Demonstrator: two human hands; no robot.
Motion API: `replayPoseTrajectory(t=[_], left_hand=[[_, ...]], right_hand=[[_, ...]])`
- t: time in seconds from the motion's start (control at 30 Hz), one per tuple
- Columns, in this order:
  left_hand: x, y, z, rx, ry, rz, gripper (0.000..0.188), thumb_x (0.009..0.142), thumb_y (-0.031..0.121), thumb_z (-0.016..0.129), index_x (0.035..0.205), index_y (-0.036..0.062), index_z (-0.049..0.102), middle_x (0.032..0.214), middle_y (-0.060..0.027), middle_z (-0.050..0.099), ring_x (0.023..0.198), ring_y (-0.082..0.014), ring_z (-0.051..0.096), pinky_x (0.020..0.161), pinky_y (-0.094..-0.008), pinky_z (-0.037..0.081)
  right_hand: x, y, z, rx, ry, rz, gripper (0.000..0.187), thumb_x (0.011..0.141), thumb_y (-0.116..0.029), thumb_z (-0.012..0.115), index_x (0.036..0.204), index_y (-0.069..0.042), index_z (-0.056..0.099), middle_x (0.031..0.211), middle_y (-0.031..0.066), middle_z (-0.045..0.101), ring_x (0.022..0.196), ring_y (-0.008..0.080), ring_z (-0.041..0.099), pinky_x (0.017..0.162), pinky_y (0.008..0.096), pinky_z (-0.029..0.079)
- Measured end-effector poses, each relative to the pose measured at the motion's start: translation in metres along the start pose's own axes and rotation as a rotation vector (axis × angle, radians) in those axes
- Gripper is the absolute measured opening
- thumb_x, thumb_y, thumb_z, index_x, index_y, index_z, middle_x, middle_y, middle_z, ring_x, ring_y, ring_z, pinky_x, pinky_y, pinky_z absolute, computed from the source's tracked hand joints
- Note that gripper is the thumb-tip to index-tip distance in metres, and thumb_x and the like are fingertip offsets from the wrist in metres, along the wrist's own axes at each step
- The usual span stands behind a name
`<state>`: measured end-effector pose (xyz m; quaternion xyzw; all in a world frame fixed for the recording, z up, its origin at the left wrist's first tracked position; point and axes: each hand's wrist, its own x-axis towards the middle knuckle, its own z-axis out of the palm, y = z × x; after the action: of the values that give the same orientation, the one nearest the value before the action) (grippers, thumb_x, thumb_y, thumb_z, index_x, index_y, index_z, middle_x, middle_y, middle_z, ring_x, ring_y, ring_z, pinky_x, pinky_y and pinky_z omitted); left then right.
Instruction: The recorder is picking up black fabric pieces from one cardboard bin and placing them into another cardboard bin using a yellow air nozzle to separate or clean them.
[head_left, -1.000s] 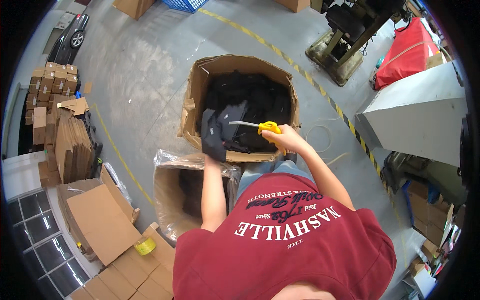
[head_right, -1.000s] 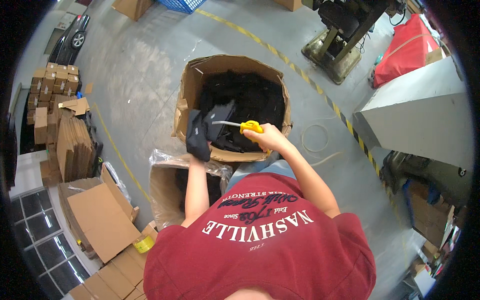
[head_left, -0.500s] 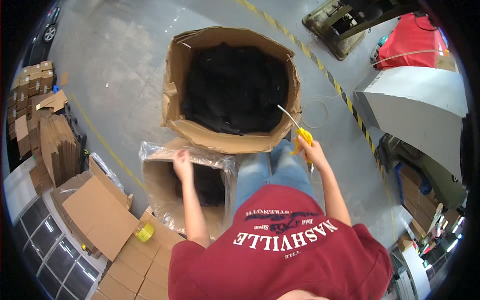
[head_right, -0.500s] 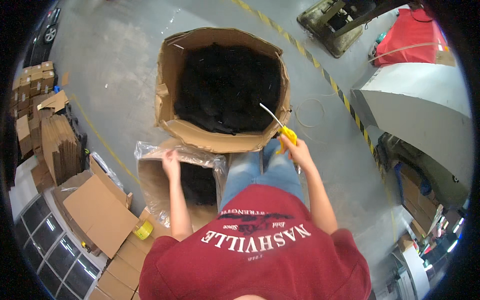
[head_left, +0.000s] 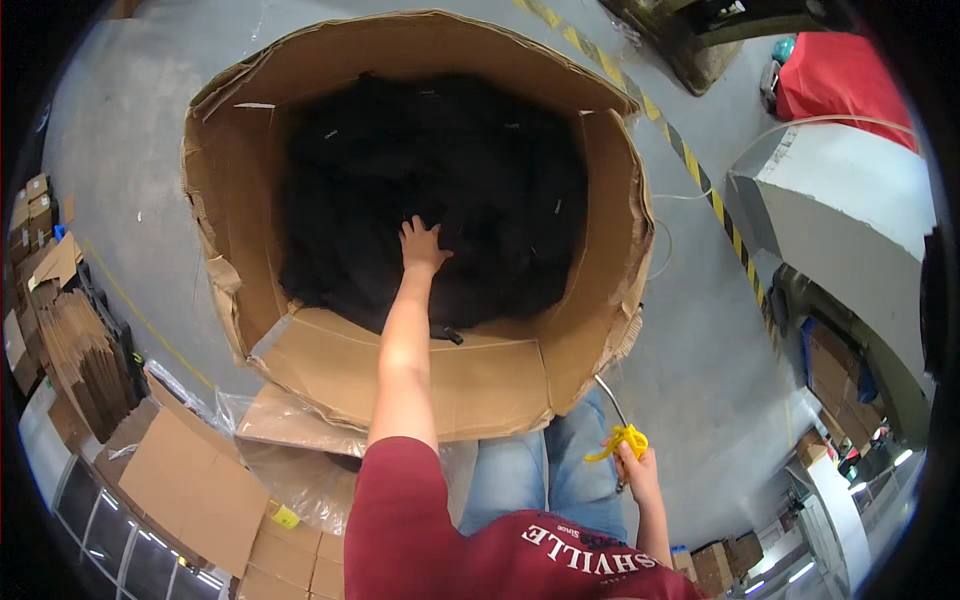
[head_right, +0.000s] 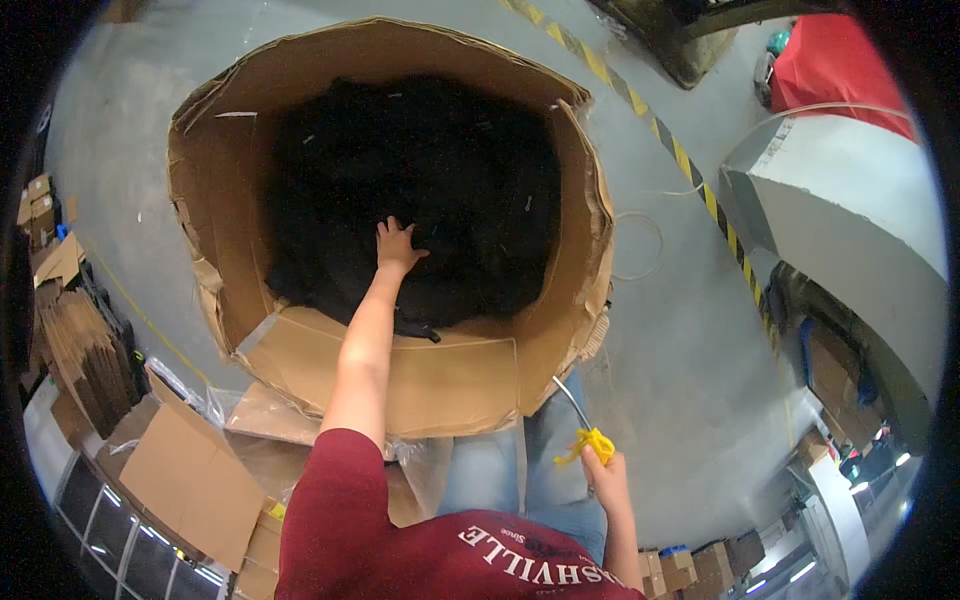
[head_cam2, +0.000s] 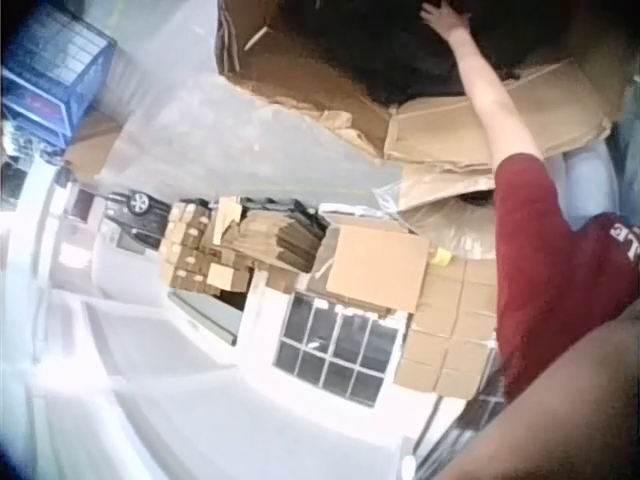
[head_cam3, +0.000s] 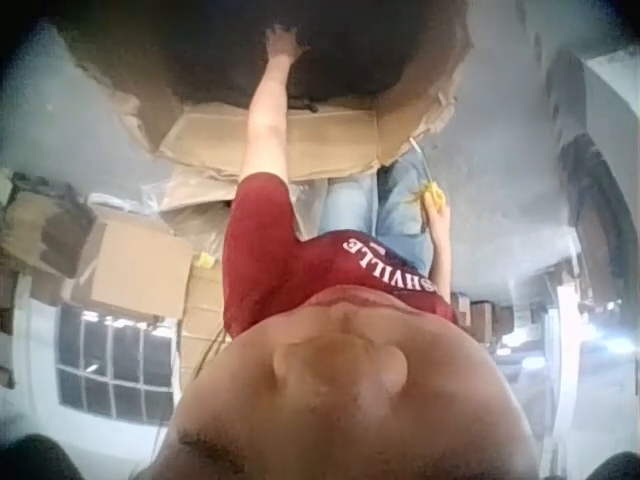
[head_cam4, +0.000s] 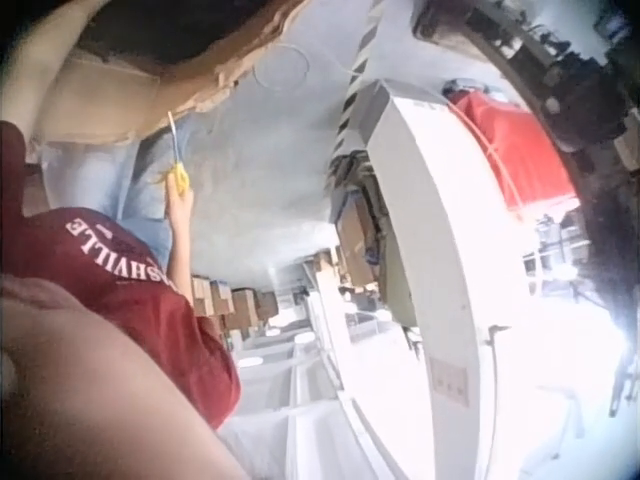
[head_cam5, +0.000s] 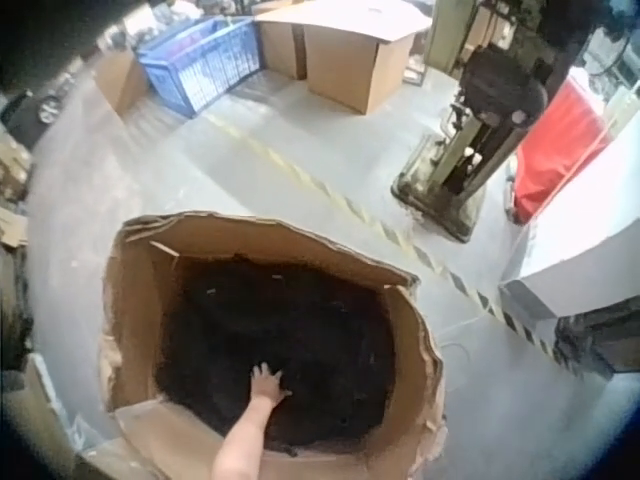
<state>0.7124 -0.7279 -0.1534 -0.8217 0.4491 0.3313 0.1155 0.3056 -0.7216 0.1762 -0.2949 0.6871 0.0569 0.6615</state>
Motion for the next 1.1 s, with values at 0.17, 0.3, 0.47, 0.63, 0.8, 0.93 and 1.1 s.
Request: replayPoseTrajectory(t=[0.17, 0.3, 0.47, 0.63, 0.8, 0.93, 1.1], left_hand=[[-0.071, 0.021, -0.051, -0.401, 0.019, 0.125, 0.059, 0.07, 0.03, 0.072, 0.121, 0.0071, 0.052, 0.097, -0.0233, 0.061, 0.098, -0.037, 0.054, 0.089, -0.0419, 0.044], [-0.142, 0.047, -0.135, -0.702, 0.104, 0.009, 0.075, 0.07, 0.03, 0.073, 0.131, 0.0044, 0.037, 0.107, -0.0251, 0.06, 0.098, -0.0356, 0.06, 0.083, -0.0383, 0.047], [-0.233, 0.052, -0.211, -1.271, 0.652, -0.018, 0.069, 0.077, 0.024, 0.073, 0.128, -0.0061, 0.039, 0.114, -0.0138, 0.059, 0.101, -0.0227, 0.057, 0.09, -0.0321, 0.043], [-0.294, 0.055, -0.241, -1.539, 0.811, -0.091, 0.048, 0.082, 0.026, 0.069, 0.117, -0.0028, 0.053, 0.111, -0.0071, 0.06, 0.096, -0.0165, 0.057, 0.086, -0.0284, 0.043], [-0.341, 0.058, -0.249, -1.961, 0.789, -0.156, 0.05, 0.086, 0.04, 0.061, 0.116, -0.0005, 0.055, 0.109, -0.0046, 0.061, 0.094, -0.0142, 0.058, 0.081, -0.0269, 0.046], [-0.355, 0.059, -0.242, -2.113, 0.836, -0.143, 0.058, 0.087, 0.049, 0.055, 0.123, 0.0039, 0.05, 0.113, -0.0039, 0.059, 0.096, -0.0176, 0.058, 0.083, -0.0307, 0.048], [-0.352, 0.033, -0.226, -2.459, 0.813, 0.311, 0.059, 0.089, 0.057, 0.042, 0.128, 0.0121, 0.045, 0.123, -0.0018, 0.052, 0.108, -0.0221, 0.052, 0.091, -0.0416, 0.044]], right_hand=[[-0.003, -0.011, 0.005, -0.071, 0.059, -0.336, 0.027, 0.091, -0.024, 0.055, 0.098, 0.001, 0.06, 0.071, 0.0023, 0.059, 0.055, 0.0094, 0.052, 0.054, 0.0232, 0.043], [-0.023, -0.066, 0.005, -0.067, -0.174, -0.086, 0.032, 0.088, -0.033, 0.059, 0.083, -0.001, 0.059, 0.064, 0.0029, 0.057, 0.051, 0.0107, 0.053, 0.049, 0.0258, 0.043], [-0.055, -0.139, 0.02, -0.289, -0.279, -0.251, 0.042, 0.084, -0.043, 0.061, 0.074, -0.003, 0.06, 0.055, 0.0007, 0.052, 0.047, 0.009, 0.05, 0.043, 0.0252, 0.039], [-0.079, -0.188, 0.025, -0.491, -0.311, -0.496, 0.046, 0.08, -0.048, 0.063, 0.077, -0.002, 0.062, 0.056, 0.0022, 0.054, 0.047, 0.0102, 0.051, 0.044, 0.0267, 0.041], [-0.112, -0.21, 0.025, -0.657, -0.338, -0.588, 0.049, 0.079, -0.051, 0.062, 0.074, -0.002, 0.061, 0.054, 0.0036, 0.053, 0.044, 0.012, 0.053, 0.044, 0.0265, 0.043], [-0.115, -0.204, 0.025, -0.808, -0.418, -0.687, 0.051, 0.079, -0.052, 0.062, 0.073, -0.002, 0.062, 0.052, 0.0037, 0.054, 0.044, 0.0133, 0.053, 0.045, 0.0272, 0.043], [-0.126, -0.203, 0.017, -0.704, -0.434, -0.683, 0.05, 0.079, -0.051, 0.062, 0.074, -0.002, 0.061, 0.054, 0.0035, 0.054, 0.043, 0.0121, 0.052, 0.044, 0.0267, 0.042]])
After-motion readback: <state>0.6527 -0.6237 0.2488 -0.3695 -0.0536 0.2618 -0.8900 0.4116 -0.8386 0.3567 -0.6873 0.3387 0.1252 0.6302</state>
